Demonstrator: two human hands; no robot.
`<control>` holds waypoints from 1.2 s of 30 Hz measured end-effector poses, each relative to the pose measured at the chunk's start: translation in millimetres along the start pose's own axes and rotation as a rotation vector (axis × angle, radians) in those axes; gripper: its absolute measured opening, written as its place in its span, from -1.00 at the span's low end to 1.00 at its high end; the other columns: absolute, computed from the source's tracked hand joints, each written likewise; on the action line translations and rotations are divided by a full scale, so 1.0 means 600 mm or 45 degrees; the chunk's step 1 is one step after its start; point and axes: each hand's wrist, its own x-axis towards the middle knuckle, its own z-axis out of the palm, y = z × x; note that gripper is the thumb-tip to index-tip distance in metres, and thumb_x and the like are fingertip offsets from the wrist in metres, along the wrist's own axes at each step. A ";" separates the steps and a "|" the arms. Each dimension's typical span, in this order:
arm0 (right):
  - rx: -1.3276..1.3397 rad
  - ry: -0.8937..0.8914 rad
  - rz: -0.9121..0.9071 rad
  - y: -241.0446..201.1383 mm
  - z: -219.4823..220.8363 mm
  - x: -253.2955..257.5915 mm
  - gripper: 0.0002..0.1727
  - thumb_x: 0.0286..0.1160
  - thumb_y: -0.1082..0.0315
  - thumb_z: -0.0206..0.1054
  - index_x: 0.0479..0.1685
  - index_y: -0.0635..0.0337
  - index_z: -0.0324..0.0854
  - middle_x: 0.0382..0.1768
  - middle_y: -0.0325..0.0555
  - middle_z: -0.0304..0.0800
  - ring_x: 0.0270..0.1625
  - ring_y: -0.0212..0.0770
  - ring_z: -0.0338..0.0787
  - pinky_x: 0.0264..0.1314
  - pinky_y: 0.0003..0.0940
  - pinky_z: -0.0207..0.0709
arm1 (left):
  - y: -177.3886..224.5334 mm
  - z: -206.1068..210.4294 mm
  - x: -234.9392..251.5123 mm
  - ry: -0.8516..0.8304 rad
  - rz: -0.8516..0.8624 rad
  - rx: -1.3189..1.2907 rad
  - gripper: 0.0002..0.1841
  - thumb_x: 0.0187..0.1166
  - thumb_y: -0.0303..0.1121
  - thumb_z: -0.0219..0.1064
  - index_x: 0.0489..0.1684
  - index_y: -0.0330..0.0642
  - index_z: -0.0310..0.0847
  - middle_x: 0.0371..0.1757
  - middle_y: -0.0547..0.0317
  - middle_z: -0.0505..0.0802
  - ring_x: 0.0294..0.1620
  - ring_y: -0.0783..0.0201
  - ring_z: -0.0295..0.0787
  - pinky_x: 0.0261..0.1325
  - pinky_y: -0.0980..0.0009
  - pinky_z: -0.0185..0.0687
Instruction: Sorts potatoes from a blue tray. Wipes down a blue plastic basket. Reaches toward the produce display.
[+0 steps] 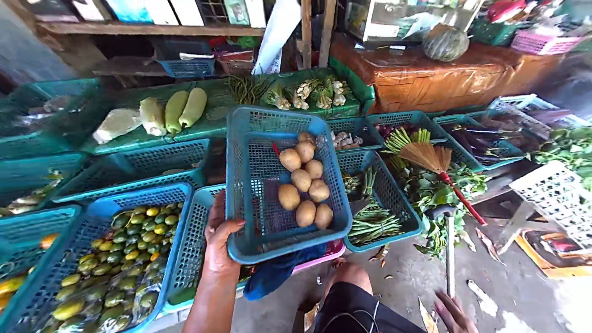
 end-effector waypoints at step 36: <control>0.722 0.664 0.470 0.035 -0.129 -0.211 -0.45 0.18 0.47 0.29 0.32 0.24 0.61 0.05 -0.06 0.86 0.00 -0.25 0.85 0.04 -0.24 0.75 | -0.159 0.356 -0.351 -1.782 -0.643 0.648 0.19 0.20 -0.61 0.39 0.94 -0.14 -0.44 0.81 -0.01 0.32 0.68 0.40 0.42 0.63 0.39 0.46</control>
